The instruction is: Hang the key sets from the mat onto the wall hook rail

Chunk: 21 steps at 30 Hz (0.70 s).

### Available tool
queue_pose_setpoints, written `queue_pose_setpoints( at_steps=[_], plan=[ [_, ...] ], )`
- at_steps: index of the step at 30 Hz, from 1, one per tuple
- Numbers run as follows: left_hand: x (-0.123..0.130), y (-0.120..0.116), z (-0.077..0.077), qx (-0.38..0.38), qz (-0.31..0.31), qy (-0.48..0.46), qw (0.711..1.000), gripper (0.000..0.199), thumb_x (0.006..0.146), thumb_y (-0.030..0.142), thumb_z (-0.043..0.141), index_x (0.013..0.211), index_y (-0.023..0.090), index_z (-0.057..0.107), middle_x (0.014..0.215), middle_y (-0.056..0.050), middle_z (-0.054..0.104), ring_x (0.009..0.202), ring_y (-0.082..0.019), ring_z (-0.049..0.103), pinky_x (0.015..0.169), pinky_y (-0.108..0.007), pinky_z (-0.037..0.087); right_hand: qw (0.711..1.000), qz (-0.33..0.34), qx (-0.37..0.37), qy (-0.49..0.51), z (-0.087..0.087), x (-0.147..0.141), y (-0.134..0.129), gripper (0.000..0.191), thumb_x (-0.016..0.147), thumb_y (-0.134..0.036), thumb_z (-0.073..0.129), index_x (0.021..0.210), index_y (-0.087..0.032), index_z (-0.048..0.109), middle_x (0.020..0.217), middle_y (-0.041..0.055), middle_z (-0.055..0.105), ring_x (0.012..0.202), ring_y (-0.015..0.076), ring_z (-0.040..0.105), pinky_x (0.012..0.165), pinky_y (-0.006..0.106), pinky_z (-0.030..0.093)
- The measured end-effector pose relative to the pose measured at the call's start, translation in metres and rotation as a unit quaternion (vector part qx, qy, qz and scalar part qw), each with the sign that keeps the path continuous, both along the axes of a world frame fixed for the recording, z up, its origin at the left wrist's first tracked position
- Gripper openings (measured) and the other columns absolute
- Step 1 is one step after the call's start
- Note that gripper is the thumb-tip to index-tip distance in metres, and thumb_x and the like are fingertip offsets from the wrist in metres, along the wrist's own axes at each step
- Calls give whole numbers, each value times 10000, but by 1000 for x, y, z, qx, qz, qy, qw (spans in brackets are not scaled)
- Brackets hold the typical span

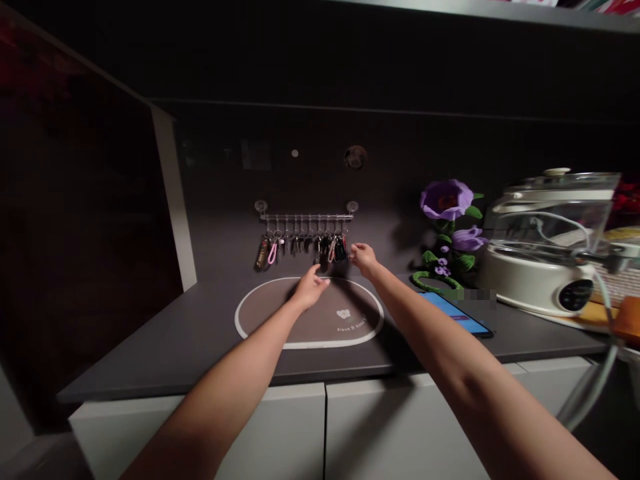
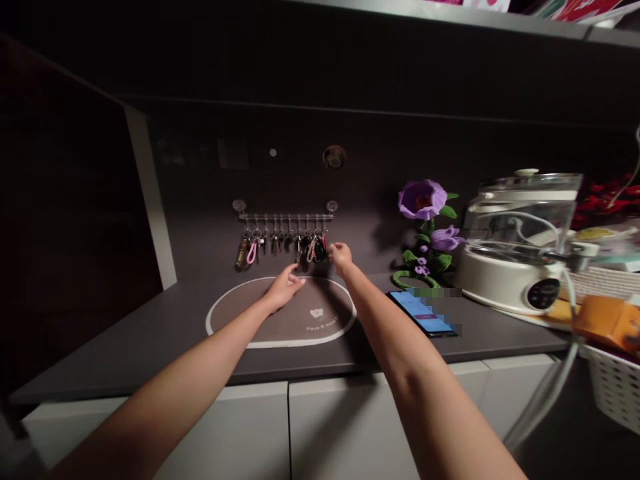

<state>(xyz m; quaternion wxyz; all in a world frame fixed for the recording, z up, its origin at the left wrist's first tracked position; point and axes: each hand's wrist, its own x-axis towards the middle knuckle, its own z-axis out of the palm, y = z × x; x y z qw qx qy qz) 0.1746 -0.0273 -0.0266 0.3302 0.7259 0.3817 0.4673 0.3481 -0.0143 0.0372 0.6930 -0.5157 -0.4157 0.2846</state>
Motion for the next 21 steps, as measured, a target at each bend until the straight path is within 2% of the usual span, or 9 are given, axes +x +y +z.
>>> queue_pose_setpoints(
  at_steps=[2,4,7,10,13,16,19,21],
  plan=[
    [-4,-10,11,-43,-19,-30,998,734,726,262,601,1357,146,246,758,-8,574,626,-89,506,665,-238,425,998,-33,-41,-15,-4,-7,-19,253,705,-199,578,950,-170,523,605,-40,476,461,63,424,484,210,417],
    [-11,-20,24,-45,-27,-38,998,865,690,270,643,1390,151,148,701,16,555,619,-88,495,666,-233,413,999,-17,-36,-37,-5,-18,-40,379,694,-213,591,1063,-192,505,644,-37,484,481,72,437,510,225,427],
    [-29,-39,41,6,-78,-18,997,1005,665,260,663,1402,182,-15,643,54,525,592,-83,480,659,-234,401,994,59,52,-82,-3,-39,-77,662,685,-270,612,1287,-251,336,614,-66,459,495,79,433,545,229,425],
    [-55,-68,49,95,-110,-6,989,1031,666,207,645,1392,211,-88,658,65,503,615,-73,477,687,-228,397,976,127,122,-127,-2,-59,-115,880,682,-279,621,1392,-264,103,575,-86,445,524,82,421,592,224,417],
    [-83,-101,41,138,-110,7,984,1014,689,198,610,1381,209,-131,686,64,498,644,-69,475,727,-231,394,960,188,137,-154,-11,-74,-148,941,665,-269,636,1405,-250,54,617,-73,485,546,81,414,621,229,413],
    [-104,-126,23,133,-105,32,985,1015,696,198,595,1372,211,-162,695,68,494,643,-66,469,727,-226,394,944,236,119,-200,-28,-83,-173,953,668,-269,638,1409,-230,39,646,-59,494,541,84,403,597,229,399],
    [-118,-138,6,112,-101,32,988,1039,692,201,593,1357,206,-205,697,71,492,634,-64,464,714,-219,395,932,249,112,-238,-43,-87,-191,976,678,-270,626,1407,-225,-20,641,-68,468,553,86,408,595,221,390],
    [-122,-141,1,103,-102,23,989,1059,685,197,598,1349,204,-227,695,72,490,630,-63,463,707,-215,395,929,249,110,-251,-49,-89,-199,963,689,-273,612,1406,-225,-30,634,-74,454,557,84,409,600,217,389]
  ],
)
